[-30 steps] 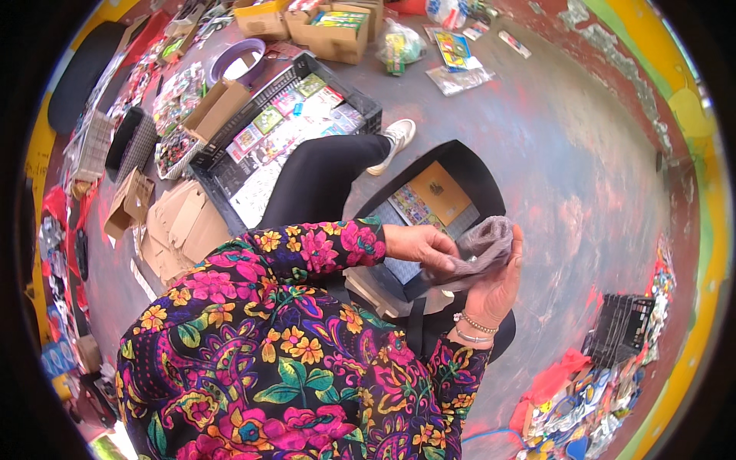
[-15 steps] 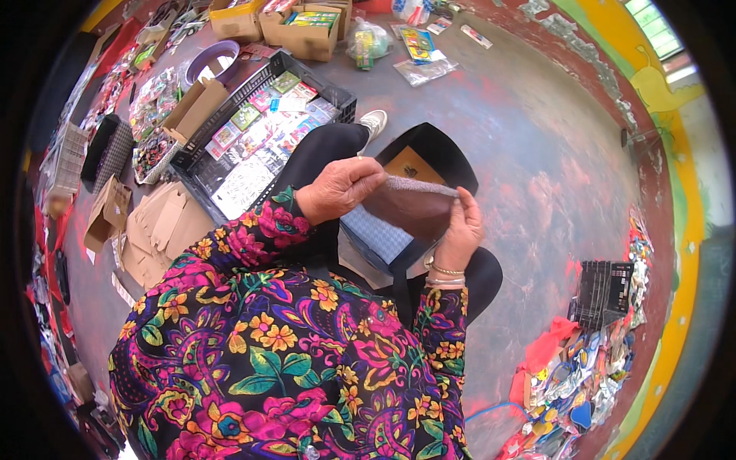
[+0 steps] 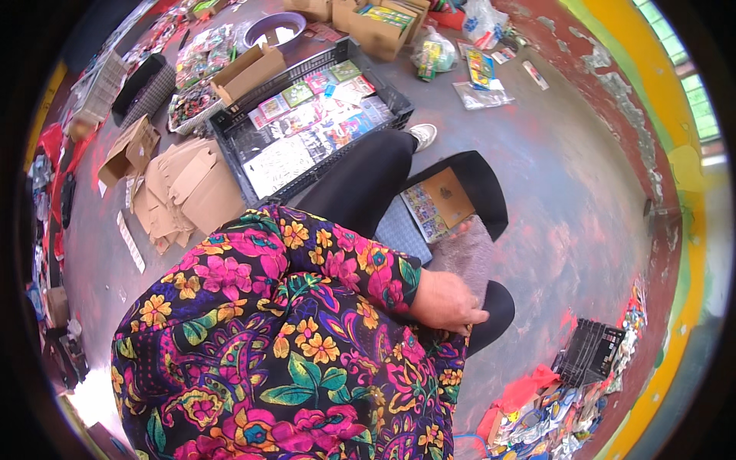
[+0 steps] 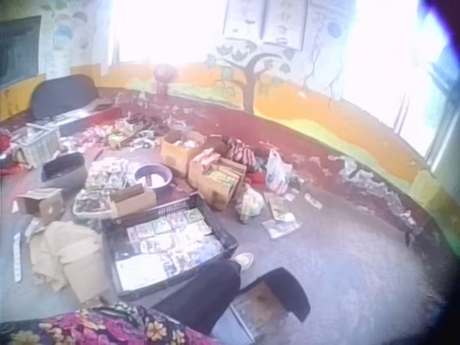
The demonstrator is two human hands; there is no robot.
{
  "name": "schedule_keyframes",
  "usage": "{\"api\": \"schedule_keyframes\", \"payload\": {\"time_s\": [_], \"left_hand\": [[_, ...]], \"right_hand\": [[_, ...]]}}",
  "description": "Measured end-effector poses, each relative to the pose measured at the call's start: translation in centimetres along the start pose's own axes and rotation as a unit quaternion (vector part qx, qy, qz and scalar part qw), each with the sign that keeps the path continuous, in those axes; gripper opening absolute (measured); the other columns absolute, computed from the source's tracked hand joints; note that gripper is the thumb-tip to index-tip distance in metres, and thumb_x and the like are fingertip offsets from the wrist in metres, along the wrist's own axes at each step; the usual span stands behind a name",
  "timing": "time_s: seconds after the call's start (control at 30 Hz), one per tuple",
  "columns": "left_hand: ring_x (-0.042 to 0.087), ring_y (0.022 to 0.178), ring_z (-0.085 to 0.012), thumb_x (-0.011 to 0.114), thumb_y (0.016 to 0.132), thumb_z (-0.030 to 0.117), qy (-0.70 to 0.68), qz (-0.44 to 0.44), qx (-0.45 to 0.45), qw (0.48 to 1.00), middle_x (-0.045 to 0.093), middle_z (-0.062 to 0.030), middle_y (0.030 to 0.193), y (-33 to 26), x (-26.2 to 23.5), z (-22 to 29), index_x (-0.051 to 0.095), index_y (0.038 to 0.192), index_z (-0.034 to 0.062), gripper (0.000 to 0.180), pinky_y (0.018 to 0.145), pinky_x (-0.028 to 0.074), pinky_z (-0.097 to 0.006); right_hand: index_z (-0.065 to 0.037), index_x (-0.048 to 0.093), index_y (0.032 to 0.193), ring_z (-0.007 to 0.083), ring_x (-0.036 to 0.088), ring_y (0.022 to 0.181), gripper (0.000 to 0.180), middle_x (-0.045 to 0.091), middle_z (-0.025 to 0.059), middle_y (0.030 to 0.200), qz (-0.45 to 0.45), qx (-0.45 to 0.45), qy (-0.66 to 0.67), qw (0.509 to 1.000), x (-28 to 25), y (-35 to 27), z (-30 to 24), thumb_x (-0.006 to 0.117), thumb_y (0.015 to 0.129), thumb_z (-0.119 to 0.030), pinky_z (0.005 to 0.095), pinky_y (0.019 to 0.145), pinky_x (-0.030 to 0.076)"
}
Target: The person sits on a low stool and wipes various stationery items, including a small book, sticker sheets, and a tattoo sheet, using a cloth. They dip the cloth into a purple bowl of water to clean the items and place them into a black crate.
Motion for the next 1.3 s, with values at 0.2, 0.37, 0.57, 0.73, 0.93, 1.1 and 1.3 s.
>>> {"api": "schedule_keyframes", "payload": {"time_s": [0.2, 0.37, 0.57, 0.73, 0.93, 1.1, 1.3], "left_hand": [[0.058, 0.065, -0.0309, 0.056, 0.076, 0.017, 0.097, 0.292, -0.083, 0.948, 0.059, -0.0136, 0.071, -7.4, -7.5, -7.1, 0.056, 0.08, 0.0061, 0.012, 0.059, 0.047, -0.041], [0.06, 0.084, -0.0276, 0.054, 0.083, 0.016, 0.087, 0.477, -0.486, 0.727, 0.063, -0.0156, 0.088, -25.1, -9.5, -17.0, 0.061, 0.095, 0.002, 0.02, 0.075, 0.047, -0.033], [0.061, 0.08, -0.0361, 0.046, 0.074, 0.017, 0.259, 0.19, -0.763, 0.561, 0.061, -0.0255, 0.084, -50.0, -2.2, -23.1, 0.066, 0.083, 0.0004, 0.027, 0.075, 0.047, -0.043], [0.058, 0.088, -0.0383, 0.045, 0.077, 0.02, 0.11, 0.209, -0.862, 0.448, 0.06, -0.0255, 0.095, -49.6, 0.0, -21.1, 0.066, 0.085, 0.0009, 0.029, 0.08, 0.045, -0.044], [0.058, 0.09, -0.0352, 0.047, 0.077, 0.023, 0.08, 0.155, -0.888, 0.425, 0.06, -0.0224, 0.096, -48.5, -0.6, -21.2, 0.066, 0.087, 0.0031, 0.029, 0.081, 0.044, -0.043], [0.058, 0.092, -0.0326, 0.048, 0.077, 0.025, 0.052, 0.108, -0.903, 0.412, 0.061, -0.0198, 0.098, -47.6, -0.4, -21.1, 0.066, 0.089, 0.005, 0.029, 0.083, 0.043, -0.042], [0.057, 0.094, -0.0295, 0.05, 0.077, 0.028, 0.017, 0.055, -0.919, 0.39, 0.061, -0.0167, 0.1, -46.4, -0.1, -20.4, 0.065, 0.092, 0.0072, 0.03, 0.084, 0.042, -0.041]], "right_hand": [[-0.004, 0.038, 0.122, 0.0204, 0.053, 0.102, 0.04, 0.053, 0.0129, 0.111, -0.062, -0.003, -0.029, 0.998, 0.0, 0.1, -0.5, 0.051, 0.085, -0.012, 0.0312, 0.089, 0.041], [-0.004, 0.04, 0.12, 0.0207, 0.053, 0.101, 0.039, 0.053, 0.0128, 0.11, -0.102, -0.004, -0.049, 0.994, 0.3, 0.0, -0.9, 0.052, 0.084, -0.012, 0.0314, 0.089, 0.041], [-0.004, 0.042, 0.118, 0.0209, 0.053, 0.1, 0.038, 0.054, 0.0126, 0.108, -0.136, 0.003, -0.072, 0.988, 0.1, -0.1, -1.2, 0.053, 0.082, -0.011, 0.0316, 0.088, 0.041], [-0.004, 0.044, 0.117, 0.0211, 0.054, 0.099, 0.038, 0.055, 0.0125, 0.107, -0.159, 0.001, -0.092, 0.983, 0.1, 0.1, -1.6, 0.054, 0.081, -0.011, 0.0318, 0.087, 0.042], [-0.004, 0.045, 0.115, 0.0214, 0.054, 0.098, 0.037, 0.055, 0.0123, 0.105, -0.177, 0.009, -0.107, 0.978, 0.5, 0.1, -2.2, 0.055, 0.079, -0.01, 0.032, 0.087, 0.042], [-0.004, 0.047, 0.113, 0.0216, 0.055, 0.097, 0.037, 0.056, 0.0122, 0.104, -0.187, 0.012, -0.114, 0.976, 0.5, 0.0, -2.5, 0.056, 0.078, -0.01, 0.0322, 0.086, 0.042], [-0.003, 0.049, 0.111, 0.0219, 0.055, 0.096, 0.036, 0.057, 0.012, 0.102, -0.204, 0.009, -0.118, 0.972, 0.5, 0.3, -2.7, 0.057, 0.076, -0.009, 0.0325, 0.085, 0.043]]}}
Point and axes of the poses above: each hand's wrist, its own y-axis towards the middle knuckle, its own x-axis out of the palm, z = x × y, the point moved 1 cm from there along y, towards the middle knuckle
